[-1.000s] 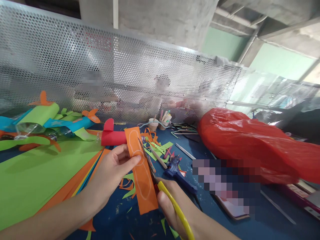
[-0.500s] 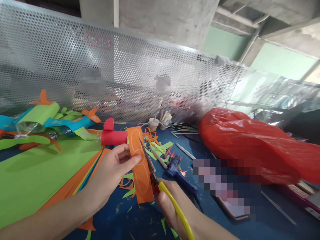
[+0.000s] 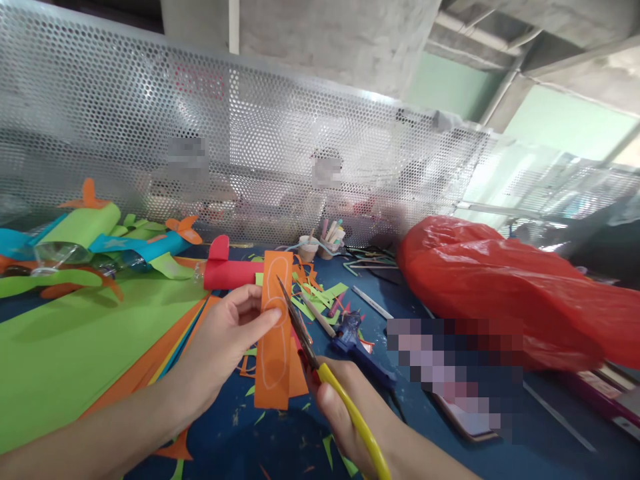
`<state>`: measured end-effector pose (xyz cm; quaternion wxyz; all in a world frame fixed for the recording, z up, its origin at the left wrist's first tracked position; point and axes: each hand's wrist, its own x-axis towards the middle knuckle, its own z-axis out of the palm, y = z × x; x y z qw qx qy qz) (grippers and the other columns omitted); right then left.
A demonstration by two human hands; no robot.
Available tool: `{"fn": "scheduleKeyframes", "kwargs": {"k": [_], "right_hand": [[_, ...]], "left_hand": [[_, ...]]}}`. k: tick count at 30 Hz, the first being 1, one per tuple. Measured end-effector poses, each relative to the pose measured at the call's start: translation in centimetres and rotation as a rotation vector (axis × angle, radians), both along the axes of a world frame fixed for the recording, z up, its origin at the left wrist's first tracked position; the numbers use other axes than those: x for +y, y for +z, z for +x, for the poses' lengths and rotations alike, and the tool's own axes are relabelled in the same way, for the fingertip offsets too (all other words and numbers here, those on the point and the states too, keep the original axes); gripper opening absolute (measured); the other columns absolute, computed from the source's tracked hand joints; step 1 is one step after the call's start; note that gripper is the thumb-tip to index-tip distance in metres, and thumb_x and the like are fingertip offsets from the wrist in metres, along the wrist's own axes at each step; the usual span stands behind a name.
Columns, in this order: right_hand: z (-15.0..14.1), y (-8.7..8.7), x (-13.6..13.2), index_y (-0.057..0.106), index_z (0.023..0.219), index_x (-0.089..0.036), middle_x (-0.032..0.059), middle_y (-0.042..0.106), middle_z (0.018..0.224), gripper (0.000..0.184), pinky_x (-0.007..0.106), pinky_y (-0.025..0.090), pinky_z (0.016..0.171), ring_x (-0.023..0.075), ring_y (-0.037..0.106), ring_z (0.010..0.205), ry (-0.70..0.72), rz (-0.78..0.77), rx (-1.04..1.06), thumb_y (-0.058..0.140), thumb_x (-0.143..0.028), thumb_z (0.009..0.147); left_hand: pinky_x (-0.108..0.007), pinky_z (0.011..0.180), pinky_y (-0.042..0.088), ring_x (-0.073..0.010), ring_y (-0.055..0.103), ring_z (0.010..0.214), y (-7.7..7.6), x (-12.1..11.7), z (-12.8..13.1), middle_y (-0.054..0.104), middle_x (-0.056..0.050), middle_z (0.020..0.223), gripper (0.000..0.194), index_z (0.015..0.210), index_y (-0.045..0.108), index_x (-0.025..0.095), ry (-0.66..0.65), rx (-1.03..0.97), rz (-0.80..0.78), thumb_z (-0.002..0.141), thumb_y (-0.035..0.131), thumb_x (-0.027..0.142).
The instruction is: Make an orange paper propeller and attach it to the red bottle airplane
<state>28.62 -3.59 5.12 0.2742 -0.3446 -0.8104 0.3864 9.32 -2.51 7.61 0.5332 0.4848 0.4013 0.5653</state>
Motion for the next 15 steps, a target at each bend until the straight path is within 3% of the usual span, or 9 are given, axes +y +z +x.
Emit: {"fn": "scheduleKeyframes", "kwargs": {"k": [15], "right_hand": [[0.04,0.18,0.06,0.042,0.072,-0.018,-0.0024,0.035,0.064,0.063,0.024,0.024,0.049,0.0101,0.028,0.058,0.006,0.006,-0.023,0.024,-0.076,0.087]], "left_hand": [[-0.032,0.078,0.051,-0.0205,0.065,0.085,0.07,0.07,-0.02,0.069,-0.003,0.094,0.024,0.093,0.063,0.021,0.039,-0.014,-0.036,0.075,0.073,0.032]]}}
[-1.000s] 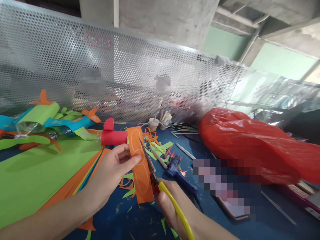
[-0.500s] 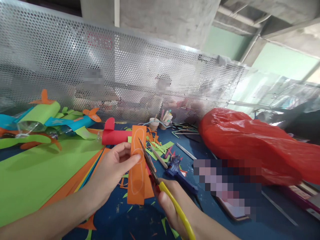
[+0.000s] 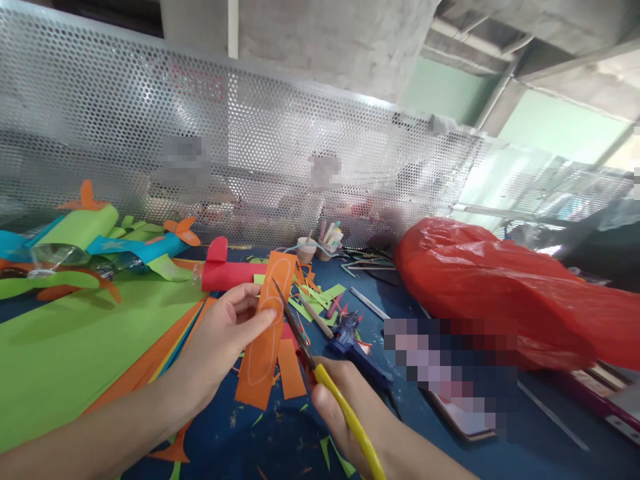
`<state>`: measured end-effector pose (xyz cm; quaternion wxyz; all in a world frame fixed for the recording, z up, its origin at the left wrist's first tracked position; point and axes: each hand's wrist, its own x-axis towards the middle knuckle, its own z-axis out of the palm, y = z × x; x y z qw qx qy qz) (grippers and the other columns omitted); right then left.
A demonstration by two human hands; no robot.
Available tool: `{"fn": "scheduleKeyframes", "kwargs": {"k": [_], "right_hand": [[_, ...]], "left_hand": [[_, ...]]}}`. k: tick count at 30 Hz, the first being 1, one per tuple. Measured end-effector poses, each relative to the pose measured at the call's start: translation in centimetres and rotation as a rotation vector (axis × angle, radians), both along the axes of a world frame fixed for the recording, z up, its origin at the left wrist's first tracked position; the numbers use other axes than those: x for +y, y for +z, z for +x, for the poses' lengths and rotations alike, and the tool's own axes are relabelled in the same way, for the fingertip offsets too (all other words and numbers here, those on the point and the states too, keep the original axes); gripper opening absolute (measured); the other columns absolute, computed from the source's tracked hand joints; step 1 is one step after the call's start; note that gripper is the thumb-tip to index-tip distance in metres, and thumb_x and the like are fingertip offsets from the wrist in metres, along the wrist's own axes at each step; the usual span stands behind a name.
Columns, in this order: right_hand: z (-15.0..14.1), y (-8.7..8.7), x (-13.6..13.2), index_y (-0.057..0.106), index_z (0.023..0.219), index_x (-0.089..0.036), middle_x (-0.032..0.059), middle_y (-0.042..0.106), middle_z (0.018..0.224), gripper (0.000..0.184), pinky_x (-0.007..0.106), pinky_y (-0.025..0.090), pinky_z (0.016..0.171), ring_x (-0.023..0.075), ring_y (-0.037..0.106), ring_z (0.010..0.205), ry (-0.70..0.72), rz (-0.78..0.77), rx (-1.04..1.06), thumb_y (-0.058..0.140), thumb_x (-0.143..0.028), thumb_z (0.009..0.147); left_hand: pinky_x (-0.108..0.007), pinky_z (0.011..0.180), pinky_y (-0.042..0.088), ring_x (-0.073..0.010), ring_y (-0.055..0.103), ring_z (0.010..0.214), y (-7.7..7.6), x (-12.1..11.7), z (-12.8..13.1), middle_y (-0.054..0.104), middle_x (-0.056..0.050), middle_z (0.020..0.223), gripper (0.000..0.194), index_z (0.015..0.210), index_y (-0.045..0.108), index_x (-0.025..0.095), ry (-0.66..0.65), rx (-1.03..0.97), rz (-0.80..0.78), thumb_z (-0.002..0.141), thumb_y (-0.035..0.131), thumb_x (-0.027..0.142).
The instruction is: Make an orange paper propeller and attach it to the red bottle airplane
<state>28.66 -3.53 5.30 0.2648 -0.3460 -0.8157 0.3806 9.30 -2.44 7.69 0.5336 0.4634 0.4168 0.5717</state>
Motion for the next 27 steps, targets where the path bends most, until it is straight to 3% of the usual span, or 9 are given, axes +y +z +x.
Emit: {"fn": "scheduleKeyframes", "kwargs": {"k": [8,14,23,27], "right_hand": [[0.0,-0.2,0.1,0.043,0.073,-0.017,-0.0022,0.036,0.064,0.062,0.024,0.024,0.048,0.0101,0.029,0.057,-0.011,0.006,0.0,0.026,-0.075,0.087],[0.2,-0.1,0.2,0.042,0.072,-0.018,-0.0026,0.035,0.064,0.062,0.024,0.023,0.048,0.0103,0.028,0.058,-0.014,0.016,-0.028,0.025,-0.076,0.087],[0.1,0.0,0.4,0.044,0.073,-0.017,-0.0032,0.035,0.064,0.065,0.023,0.022,0.046,0.0095,0.025,0.056,0.034,0.026,-0.01,0.026,-0.079,0.084],[0.0,0.1,0.3,0.047,0.08,-0.016,-0.0011,0.042,0.068,0.065,0.024,0.027,0.05,0.0105,0.032,0.058,0.045,0.029,-0.013,0.022,-0.076,0.087]], "left_hand": [[-0.033,0.087,0.048,-0.0213,0.064,0.095,-0.4,0.0,-0.2,0.07,-0.004,0.098,0.021,0.097,0.063,0.02,-0.035,-0.006,0.047,0.08,0.069,0.028],[-0.033,0.083,0.049,-0.0214,0.064,0.091,-0.3,0.1,-0.1,0.07,-0.004,0.097,0.024,0.098,0.063,0.02,-0.032,-0.005,0.033,0.078,0.071,0.031],[-0.028,0.076,0.047,-0.0173,0.062,0.079,-0.7,1.1,-0.6,0.068,0.002,0.079,0.016,0.08,0.066,0.022,0.078,0.036,0.052,0.077,0.071,0.036],[-0.025,0.073,0.045,-0.0154,0.06,0.077,-0.6,1.2,-0.6,0.068,0.003,0.076,0.015,0.076,0.068,0.022,0.086,0.063,0.057,0.073,0.074,0.035]]}}
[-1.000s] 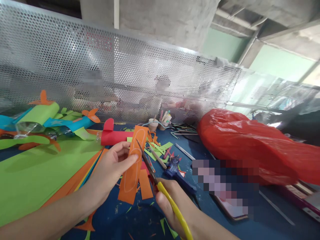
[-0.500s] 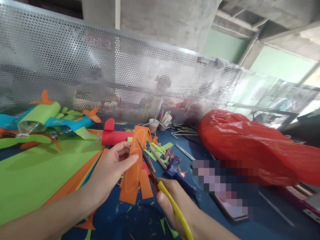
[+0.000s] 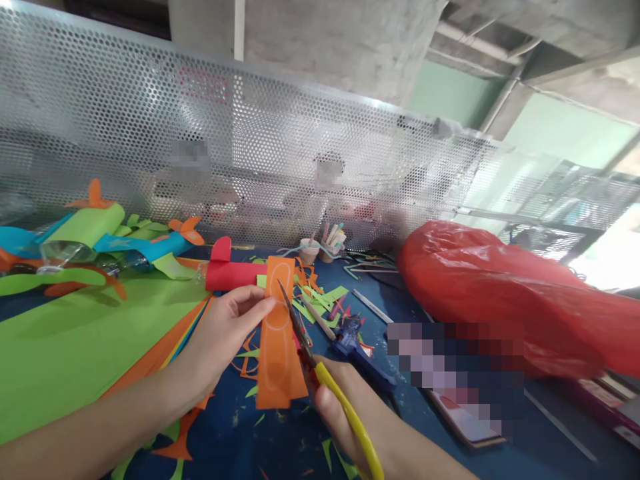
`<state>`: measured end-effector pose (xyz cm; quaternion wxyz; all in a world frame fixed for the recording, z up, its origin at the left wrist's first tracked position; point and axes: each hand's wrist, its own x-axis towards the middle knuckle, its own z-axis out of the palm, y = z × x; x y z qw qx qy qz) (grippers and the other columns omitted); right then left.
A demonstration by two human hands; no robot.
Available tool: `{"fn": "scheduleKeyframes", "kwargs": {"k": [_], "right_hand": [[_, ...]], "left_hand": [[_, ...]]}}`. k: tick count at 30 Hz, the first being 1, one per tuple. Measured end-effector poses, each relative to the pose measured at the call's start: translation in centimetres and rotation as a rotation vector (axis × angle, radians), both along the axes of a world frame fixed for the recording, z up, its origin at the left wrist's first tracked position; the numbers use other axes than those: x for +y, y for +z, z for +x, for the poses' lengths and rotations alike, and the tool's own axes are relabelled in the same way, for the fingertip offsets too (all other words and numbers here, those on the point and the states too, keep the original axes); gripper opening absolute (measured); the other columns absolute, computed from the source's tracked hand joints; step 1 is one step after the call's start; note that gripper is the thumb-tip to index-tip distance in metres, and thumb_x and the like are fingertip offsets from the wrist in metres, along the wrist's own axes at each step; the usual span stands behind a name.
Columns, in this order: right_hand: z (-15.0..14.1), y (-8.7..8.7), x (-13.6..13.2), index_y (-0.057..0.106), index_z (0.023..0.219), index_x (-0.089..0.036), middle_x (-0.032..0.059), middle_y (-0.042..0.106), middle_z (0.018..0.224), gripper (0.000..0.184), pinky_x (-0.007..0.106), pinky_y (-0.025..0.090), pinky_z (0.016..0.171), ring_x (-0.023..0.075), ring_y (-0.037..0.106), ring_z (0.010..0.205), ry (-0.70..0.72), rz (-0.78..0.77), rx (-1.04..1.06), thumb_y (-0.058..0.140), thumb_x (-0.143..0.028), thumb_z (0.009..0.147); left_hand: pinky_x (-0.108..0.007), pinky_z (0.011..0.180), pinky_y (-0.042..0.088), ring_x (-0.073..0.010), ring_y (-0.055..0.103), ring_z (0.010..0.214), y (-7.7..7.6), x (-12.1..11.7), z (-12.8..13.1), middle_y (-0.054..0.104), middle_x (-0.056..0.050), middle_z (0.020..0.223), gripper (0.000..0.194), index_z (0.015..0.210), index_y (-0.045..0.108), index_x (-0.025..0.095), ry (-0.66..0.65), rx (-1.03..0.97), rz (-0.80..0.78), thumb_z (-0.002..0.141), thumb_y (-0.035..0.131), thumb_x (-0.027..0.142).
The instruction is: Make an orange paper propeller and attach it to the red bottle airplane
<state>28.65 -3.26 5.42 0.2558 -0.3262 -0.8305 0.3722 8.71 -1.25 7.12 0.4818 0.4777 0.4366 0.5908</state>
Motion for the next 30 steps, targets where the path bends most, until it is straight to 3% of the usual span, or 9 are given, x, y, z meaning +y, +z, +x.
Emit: {"fn": "scheduleKeyframes", "kwargs": {"k": [7,12,18,24,30], "right_hand": [[0.1,0.3,0.0,0.049,0.083,-0.018,-0.0018,0.045,0.062,0.063,0.024,0.039,0.056,0.0131,0.043,0.06,0.041,-0.026,-0.012,0.018,-0.073,0.09],[-0.1,0.4,-0.6,0.054,0.083,-0.018,-0.001,0.048,0.062,0.068,0.026,0.042,0.059,0.0138,0.045,0.058,-0.028,-0.059,0.02,0.014,-0.071,0.091],[-0.4,0.9,-0.9,0.06,0.102,-0.017,0.0086,0.065,0.093,0.068,0.027,0.05,0.071,0.0201,0.059,0.08,-0.01,-0.076,0.086,0.018,-0.069,0.092],[-0.3,0.3,-0.8,0.064,0.091,-0.015,0.0083,0.064,0.077,0.079,0.028,0.049,0.058,0.0198,0.058,0.067,-0.122,-0.112,0.014,0.012,-0.075,0.088],[-0.3,0.3,-1.0,0.065,0.088,-0.016,0.0065,0.061,0.073,0.074,0.026,0.047,0.054,0.0184,0.056,0.064,-0.163,-0.07,0.032,0.015,-0.071,0.091]], "left_hand": [[-0.025,0.07,0.047,-0.0151,0.062,0.073,0.0,-0.2,0.2,0.07,0.002,0.075,0.017,0.075,0.07,0.021,-0.035,-0.004,-0.051,0.07,0.077,0.036],[-0.022,0.07,0.048,-0.0137,0.063,0.074,-0.4,-0.3,0.4,0.072,0.001,0.077,0.017,0.075,0.071,0.021,-0.055,-0.017,-0.085,0.07,0.077,0.036],[-0.024,0.07,0.05,-0.0151,0.065,0.074,-0.4,-0.6,0.6,0.074,0.0,0.079,0.02,0.077,0.072,0.021,-0.083,-0.016,-0.115,0.07,0.077,0.039],[-0.028,0.074,0.052,-0.0176,0.067,0.075,-0.7,-0.9,0.8,0.073,-0.001,0.08,0.019,0.078,0.073,0.021,-0.109,-0.019,-0.101,0.072,0.075,0.039],[-0.035,0.083,0.051,-0.022,0.066,0.082,-1.0,-0.9,0.9,0.07,-0.002,0.079,0.022,0.082,0.072,0.021,-0.128,-0.019,-0.101,0.074,0.074,0.041]]}}
